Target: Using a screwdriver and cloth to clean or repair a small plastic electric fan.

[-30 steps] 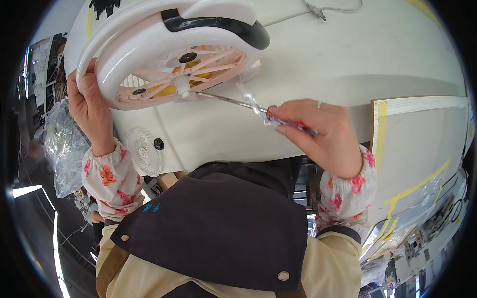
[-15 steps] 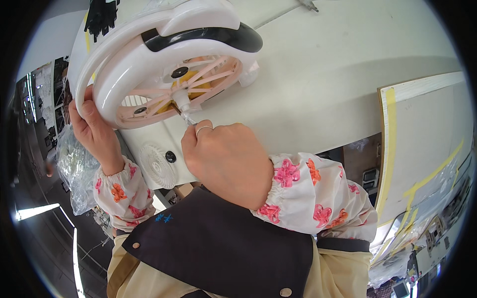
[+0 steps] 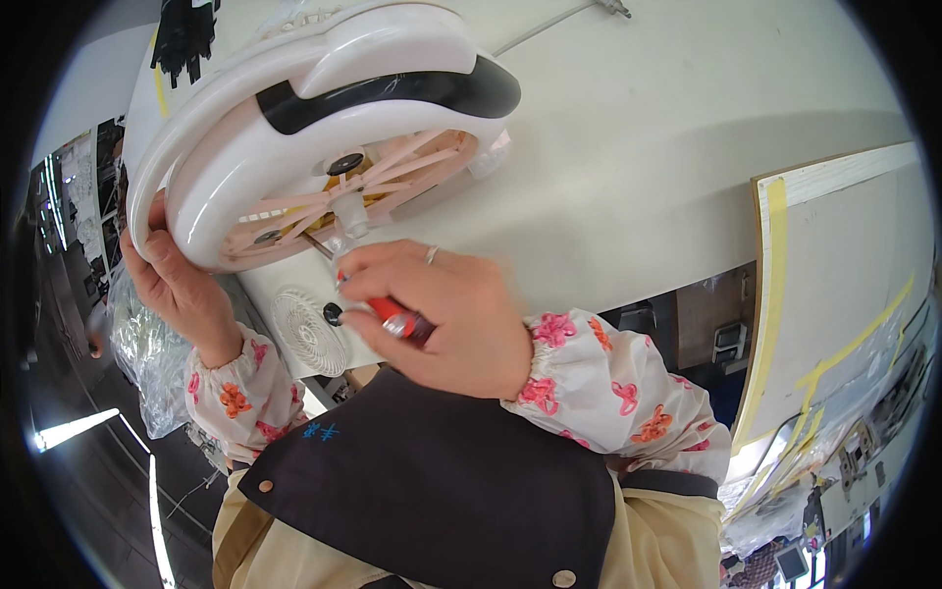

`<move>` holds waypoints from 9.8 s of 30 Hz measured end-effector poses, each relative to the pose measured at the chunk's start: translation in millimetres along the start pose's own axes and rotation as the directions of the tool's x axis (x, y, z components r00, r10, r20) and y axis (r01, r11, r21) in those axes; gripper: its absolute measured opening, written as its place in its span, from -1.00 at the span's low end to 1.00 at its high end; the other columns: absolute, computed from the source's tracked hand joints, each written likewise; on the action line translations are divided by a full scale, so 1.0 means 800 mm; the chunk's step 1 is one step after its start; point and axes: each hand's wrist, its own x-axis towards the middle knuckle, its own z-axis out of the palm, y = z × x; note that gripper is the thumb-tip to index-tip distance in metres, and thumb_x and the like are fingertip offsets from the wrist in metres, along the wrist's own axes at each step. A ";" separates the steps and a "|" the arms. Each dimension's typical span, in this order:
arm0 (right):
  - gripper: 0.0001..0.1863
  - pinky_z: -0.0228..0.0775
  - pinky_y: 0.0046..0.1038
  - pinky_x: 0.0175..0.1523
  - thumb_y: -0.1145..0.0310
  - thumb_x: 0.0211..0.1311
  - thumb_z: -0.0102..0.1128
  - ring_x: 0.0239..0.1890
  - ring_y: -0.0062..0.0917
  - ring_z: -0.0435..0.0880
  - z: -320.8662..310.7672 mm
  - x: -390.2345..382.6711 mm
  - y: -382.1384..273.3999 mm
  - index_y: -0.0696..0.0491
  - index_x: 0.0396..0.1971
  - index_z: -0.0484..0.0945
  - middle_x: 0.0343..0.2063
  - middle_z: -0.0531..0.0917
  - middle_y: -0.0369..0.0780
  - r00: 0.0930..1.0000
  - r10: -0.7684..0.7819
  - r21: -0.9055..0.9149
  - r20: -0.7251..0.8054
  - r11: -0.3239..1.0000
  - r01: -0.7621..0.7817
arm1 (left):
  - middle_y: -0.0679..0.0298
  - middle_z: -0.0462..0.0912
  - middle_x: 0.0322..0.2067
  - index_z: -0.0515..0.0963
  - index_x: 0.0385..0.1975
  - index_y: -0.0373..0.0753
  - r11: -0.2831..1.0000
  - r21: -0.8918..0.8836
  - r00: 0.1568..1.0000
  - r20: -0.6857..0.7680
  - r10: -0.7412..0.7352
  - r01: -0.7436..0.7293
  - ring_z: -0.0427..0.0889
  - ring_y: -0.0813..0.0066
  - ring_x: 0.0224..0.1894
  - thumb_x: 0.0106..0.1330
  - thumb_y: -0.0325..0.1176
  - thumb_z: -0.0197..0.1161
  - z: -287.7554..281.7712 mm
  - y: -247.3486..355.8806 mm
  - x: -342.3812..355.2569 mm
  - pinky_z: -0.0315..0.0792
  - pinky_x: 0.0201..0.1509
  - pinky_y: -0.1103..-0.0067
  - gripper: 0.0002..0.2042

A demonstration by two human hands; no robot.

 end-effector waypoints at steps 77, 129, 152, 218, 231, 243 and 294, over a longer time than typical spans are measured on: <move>-0.78 0.36 -0.53 -0.41 0.34 0.17 -0.11 -0.48 -0.56 0.49 0.014 -0.040 0.076 0.18 -0.40 0.44 -0.25 0.51 -0.07 0.845 0.532 0.918 -0.058 0.360 -0.164 | 0.23 0.48 -0.33 0.35 -0.27 -0.34 1.000 -0.022 1.000 0.011 0.009 -0.008 0.46 0.60 -0.32 0.27 -0.15 -0.09 0.007 0.009 0.002 0.33 -0.21 0.70 -0.68; -0.79 0.42 -0.61 -0.37 0.37 0.16 -0.08 -0.40 -0.64 0.51 -0.027 -0.021 0.034 0.20 -0.38 0.46 -0.27 0.54 -0.14 0.880 0.475 0.551 0.010 0.731 -0.401 | 0.06 0.42 -0.38 0.29 -0.34 -0.39 0.999 -0.010 0.997 0.056 0.046 -0.045 0.40 0.37 -0.35 0.20 -0.16 0.00 0.012 0.022 -0.002 0.29 -0.26 0.56 -0.66; -0.87 0.42 -0.63 -0.39 0.49 0.10 -0.04 -0.43 -0.64 0.53 -0.036 -0.029 0.028 0.24 -0.44 0.46 -0.36 0.56 -0.14 0.878 0.469 0.467 -0.100 0.801 -0.375 | 0.00 0.42 -0.41 0.27 -0.34 -0.40 0.999 0.053 0.998 -0.055 0.011 -0.009 0.42 0.36 -0.43 0.14 -0.07 0.07 0.015 0.023 -0.015 0.30 -0.33 0.56 -0.57; -0.80 0.29 -0.57 -0.57 0.65 -0.26 0.12 -0.63 -0.45 0.50 0.027 -0.075 -0.048 0.15 -0.50 0.44 -0.47 0.57 -0.15 0.927 -0.326 -0.642 0.188 0.673 0.367 | 0.41 0.43 -0.59 0.47 -0.37 -0.30 0.991 -0.116 0.998 0.037 -0.058 0.062 0.31 0.75 -0.52 0.15 -0.17 0.13 0.023 0.051 -0.011 0.23 -0.46 0.80 -0.72; -0.95 0.41 -0.51 -0.33 0.53 -0.05 -0.01 -0.45 -0.40 0.58 -0.010 -0.125 -0.087 0.15 -0.51 0.41 -0.44 0.58 -0.08 0.972 -0.182 -0.508 -0.151 0.858 0.082 | 0.29 0.49 -0.57 0.47 -0.32 -0.31 0.992 -0.078 0.984 0.140 0.107 -0.096 0.39 0.64 -0.54 0.12 -0.24 0.16 0.016 0.055 0.009 0.30 -0.44 0.74 -0.74; -0.91 0.41 -0.56 -0.41 0.53 0.03 0.02 -0.49 -0.49 0.53 0.002 -0.101 0.024 0.22 -0.44 0.41 -0.34 0.54 -0.07 0.919 0.073 0.008 -0.388 0.997 -0.076 | 0.26 0.48 -0.62 0.50 -0.41 -0.29 0.988 -0.151 0.994 0.102 0.044 -0.028 0.40 0.56 -0.61 0.05 -0.27 0.22 0.020 0.052 -0.002 0.30 -0.53 0.68 -0.78; -0.73 0.27 -0.53 -0.58 0.60 -0.35 0.20 -0.60 -0.46 0.41 0.023 -0.101 0.017 0.13 -0.49 0.42 -0.38 0.50 -0.21 0.897 -0.442 -0.843 -0.011 0.487 0.230 | 0.26 0.44 -0.57 0.46 -0.38 -0.31 0.988 -0.155 0.993 0.112 0.041 -0.024 0.39 0.49 -0.54 0.09 -0.33 0.18 0.028 0.063 -0.001 0.30 -0.43 0.66 -0.81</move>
